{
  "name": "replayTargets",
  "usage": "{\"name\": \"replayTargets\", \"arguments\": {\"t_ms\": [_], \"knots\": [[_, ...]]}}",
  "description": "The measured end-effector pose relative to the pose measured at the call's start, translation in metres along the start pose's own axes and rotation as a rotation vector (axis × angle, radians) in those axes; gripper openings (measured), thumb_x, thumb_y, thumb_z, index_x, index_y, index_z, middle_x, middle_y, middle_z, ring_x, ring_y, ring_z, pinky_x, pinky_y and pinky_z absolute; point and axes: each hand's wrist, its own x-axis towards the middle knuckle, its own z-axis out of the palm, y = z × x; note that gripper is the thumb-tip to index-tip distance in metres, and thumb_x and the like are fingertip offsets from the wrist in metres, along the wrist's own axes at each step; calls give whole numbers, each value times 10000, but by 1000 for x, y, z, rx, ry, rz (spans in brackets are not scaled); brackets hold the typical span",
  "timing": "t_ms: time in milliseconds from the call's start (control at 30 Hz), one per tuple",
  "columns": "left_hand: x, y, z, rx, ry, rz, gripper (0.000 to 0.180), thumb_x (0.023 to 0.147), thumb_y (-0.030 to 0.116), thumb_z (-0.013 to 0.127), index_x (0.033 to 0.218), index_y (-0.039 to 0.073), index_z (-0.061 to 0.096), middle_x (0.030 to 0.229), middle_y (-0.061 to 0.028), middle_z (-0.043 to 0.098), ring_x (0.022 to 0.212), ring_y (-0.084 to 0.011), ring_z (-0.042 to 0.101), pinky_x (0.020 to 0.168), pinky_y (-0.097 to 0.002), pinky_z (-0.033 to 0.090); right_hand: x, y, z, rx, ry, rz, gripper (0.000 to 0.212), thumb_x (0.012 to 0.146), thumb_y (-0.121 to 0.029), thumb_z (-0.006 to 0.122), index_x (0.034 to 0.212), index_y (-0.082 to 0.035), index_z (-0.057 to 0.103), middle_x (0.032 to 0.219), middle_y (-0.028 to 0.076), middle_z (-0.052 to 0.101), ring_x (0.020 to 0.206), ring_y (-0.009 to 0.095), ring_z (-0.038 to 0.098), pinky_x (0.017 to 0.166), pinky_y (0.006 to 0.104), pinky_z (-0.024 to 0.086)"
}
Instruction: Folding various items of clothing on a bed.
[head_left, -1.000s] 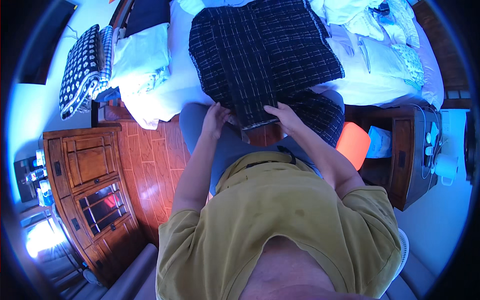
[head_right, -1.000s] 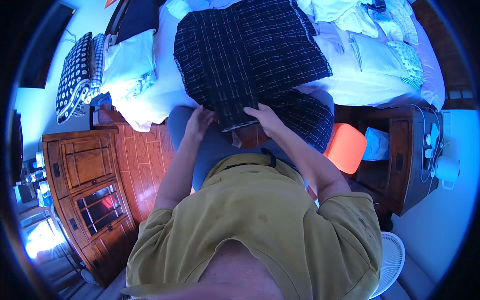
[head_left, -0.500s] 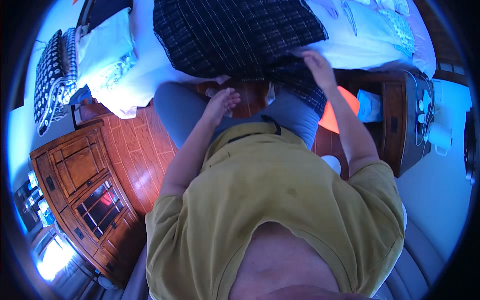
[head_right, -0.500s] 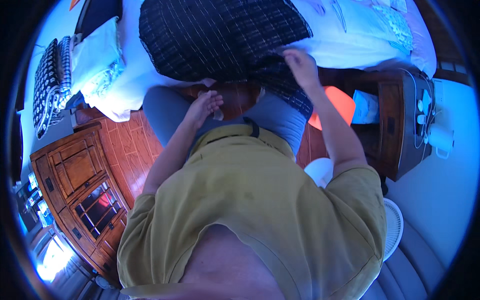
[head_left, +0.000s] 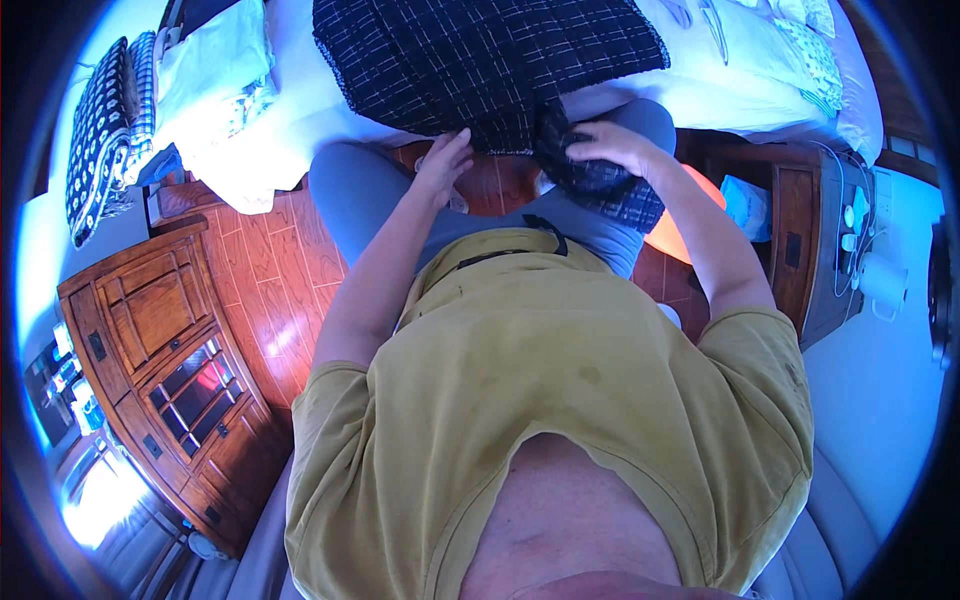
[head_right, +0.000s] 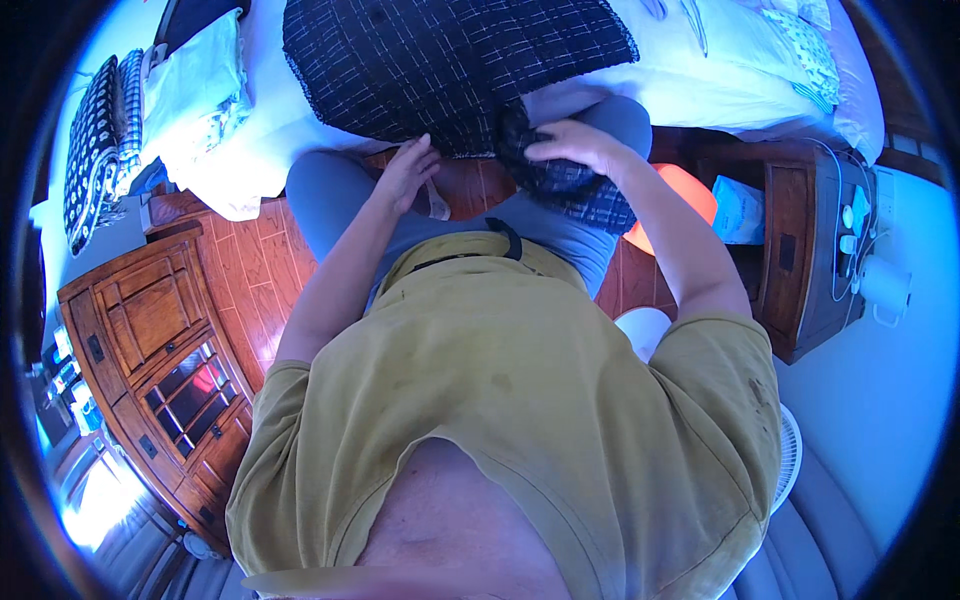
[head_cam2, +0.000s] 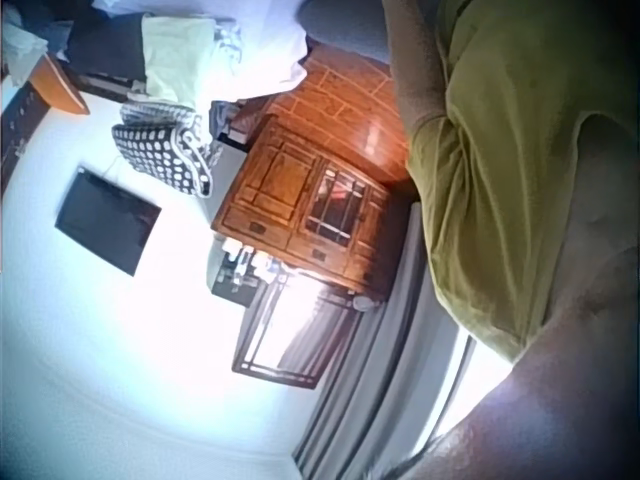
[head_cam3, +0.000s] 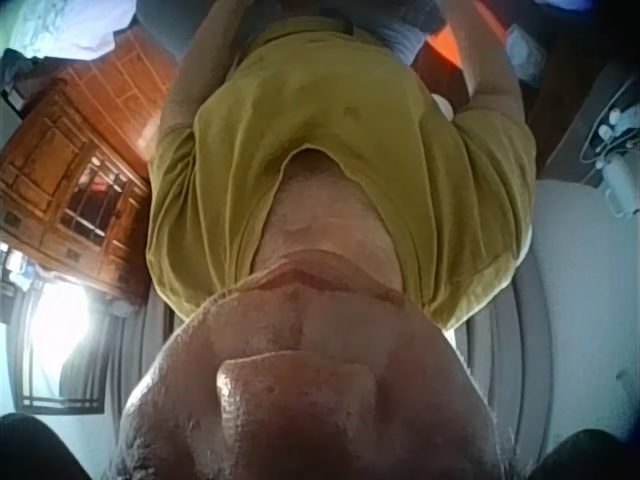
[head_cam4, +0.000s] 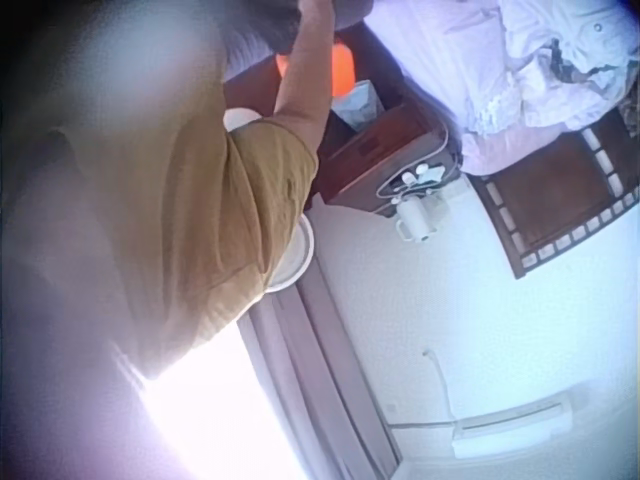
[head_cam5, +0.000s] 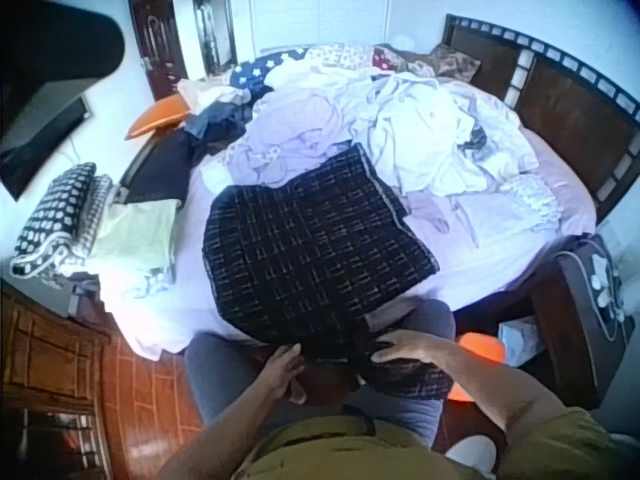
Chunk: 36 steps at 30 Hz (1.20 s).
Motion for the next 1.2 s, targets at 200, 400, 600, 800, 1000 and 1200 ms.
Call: {"name": "replayTargets", "arguments": {"t_ms": [200, 400, 600, 800, 1000, 1200], "knots": [[-49, 58, 29, -319, -280, -46, 416, 870, 243, 547, 1208, 11, 474, 1141, -74, 572, 1084, -210, 517, 989, -356, 342, -55, 16, 1, -15, 104, 117, 493, 754, -252, 688, 1134, 18, 529, 1047, 119, 594, 1032, 184, 517, 895, 289, 387], [-65, 83, 37, -66, -275, 36, 349, 879, 171, 537, 1191, 20, 493, 1151, -59, 570, 1078, -182, 523, 969, -332, 367, -43, -11, 11, -350, 705, -595, 364, 827, -171, 597, 1146, -12, 521, 910, 77, 614, 784, 173, 598, 710, 264, 465], [-72, 96, 51, 97, -349, 166, 306, 879, 178, 558, 1141, 23, 533, 1082, -45, 591, 1011, -136, 537, 936, -292, 389, 44, -76, -15, 363, 108, 48, 355, 851, -381, 577, 992, -56, 588, 803, 13, 585, 601, 53, 503, 484, 185, 350], [-50, 130, 20, 501, -255, 111, 227, 871, 249, 566, 992, 57, 572, 875, -23, 606, 755, -111, 558, 769, -260, 461, 69, -135, -23, 131, 79, -111, 277, 803, -344, 657, 762, -88, 560, 550, -61, 401, 435, 38, 342, 391, 191, 234], [-8, 173, 15, -4, -257, 96, 161, 885, 230, 547, 952, 83, 544, 814, -50, 617, 652, -111, 582, 622, -227, 487, 55, -152, -25, 260, 63, -250, 301, 831, -225, 623, 1055, -31, 569, 861, 65, 612, 745, 157, 616, 686, 258, 488], [-30, 241, 44, 190, -282, 713, 228, 870, 148, 560, 1058, 22, 529, 936, -63, 619, 878, -192, 605, 833, -294, 476, 61, -192, -26, 583, 246, -629, 264, 884, -221, 553, 1085, -50, 574, 992, 15, 598, 947, 152, 555, 828, 306, 442]]}}
